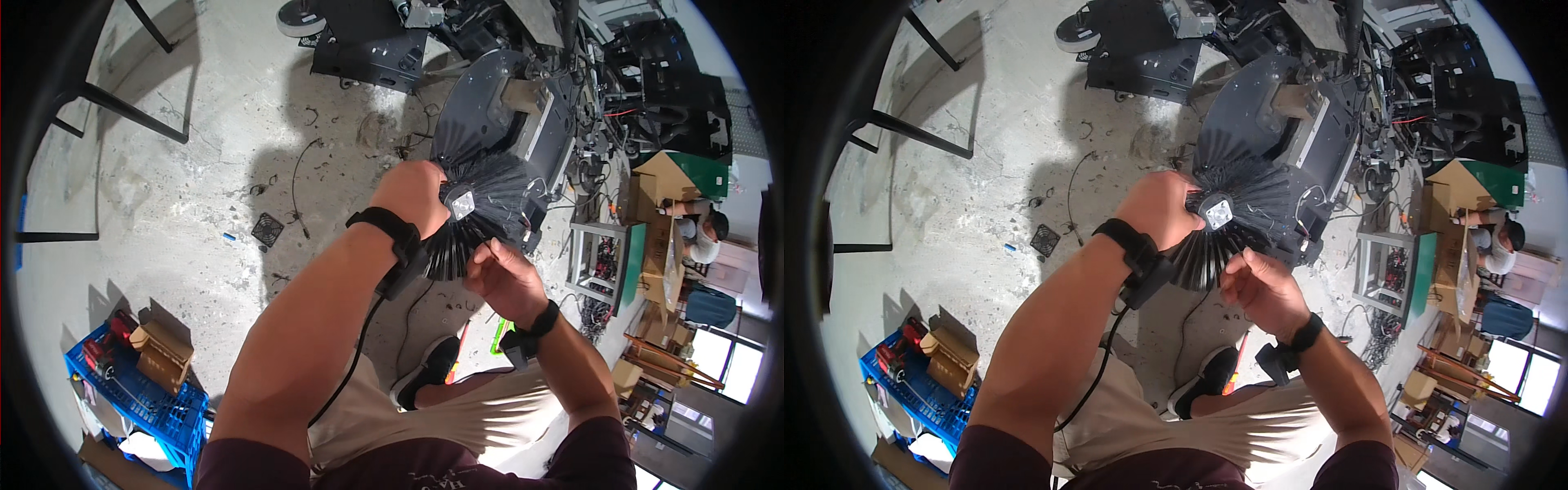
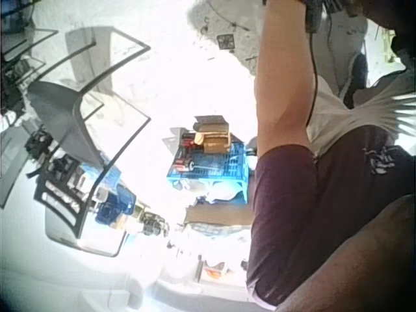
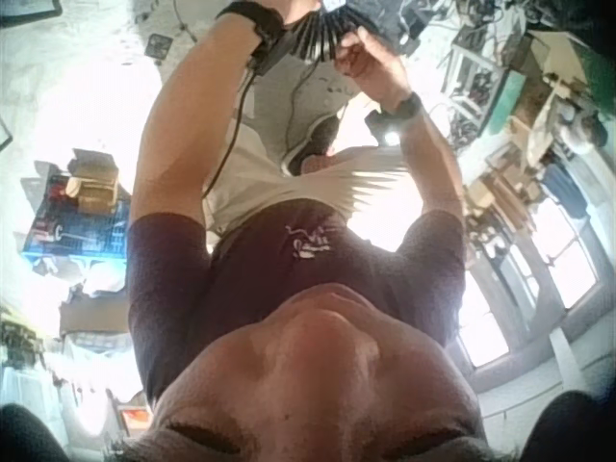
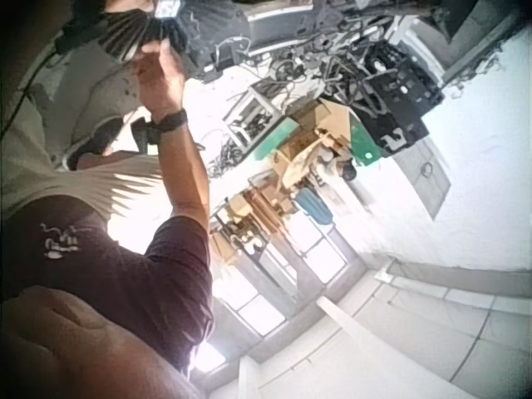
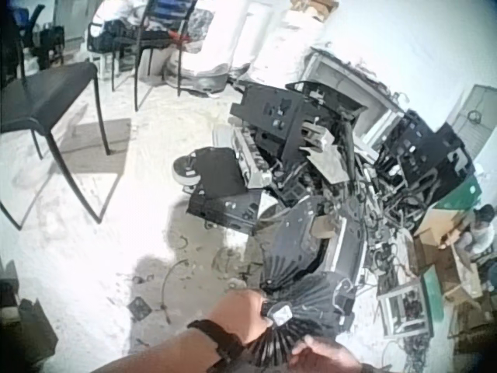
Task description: The recorder is assembling or repairing a large circular brush assembly, connecting internal wires and using a screwdriver to secure components.
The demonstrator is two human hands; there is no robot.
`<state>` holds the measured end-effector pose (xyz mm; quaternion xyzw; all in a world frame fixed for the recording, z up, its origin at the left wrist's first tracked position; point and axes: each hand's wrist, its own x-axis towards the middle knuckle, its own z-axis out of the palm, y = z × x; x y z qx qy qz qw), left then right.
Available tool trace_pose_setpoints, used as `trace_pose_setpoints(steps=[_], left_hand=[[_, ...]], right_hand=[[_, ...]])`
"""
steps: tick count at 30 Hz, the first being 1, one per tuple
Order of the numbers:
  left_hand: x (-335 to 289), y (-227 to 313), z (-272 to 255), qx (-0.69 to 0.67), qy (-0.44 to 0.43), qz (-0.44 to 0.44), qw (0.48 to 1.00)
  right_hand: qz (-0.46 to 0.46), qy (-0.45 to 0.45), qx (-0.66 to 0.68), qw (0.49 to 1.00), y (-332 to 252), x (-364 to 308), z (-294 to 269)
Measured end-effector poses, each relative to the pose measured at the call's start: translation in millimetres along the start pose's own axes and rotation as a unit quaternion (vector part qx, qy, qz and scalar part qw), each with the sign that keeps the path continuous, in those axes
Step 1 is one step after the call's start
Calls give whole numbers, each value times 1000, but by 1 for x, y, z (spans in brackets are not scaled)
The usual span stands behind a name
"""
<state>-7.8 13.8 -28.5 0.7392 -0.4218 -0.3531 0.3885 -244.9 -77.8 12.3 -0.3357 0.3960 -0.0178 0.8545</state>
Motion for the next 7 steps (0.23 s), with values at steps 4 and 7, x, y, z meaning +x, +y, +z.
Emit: trace_pose_setpoints(steps=[4, 7], left_hand=[[1, -3, -1, -12, -3, -10, 1000], [0, -1, -3, 16, -22, -19, 999]], right_hand=[[-13, 25, -15, 999, 5, -5, 5], [-14, 32, -31, 999, 18, -4, 6]])
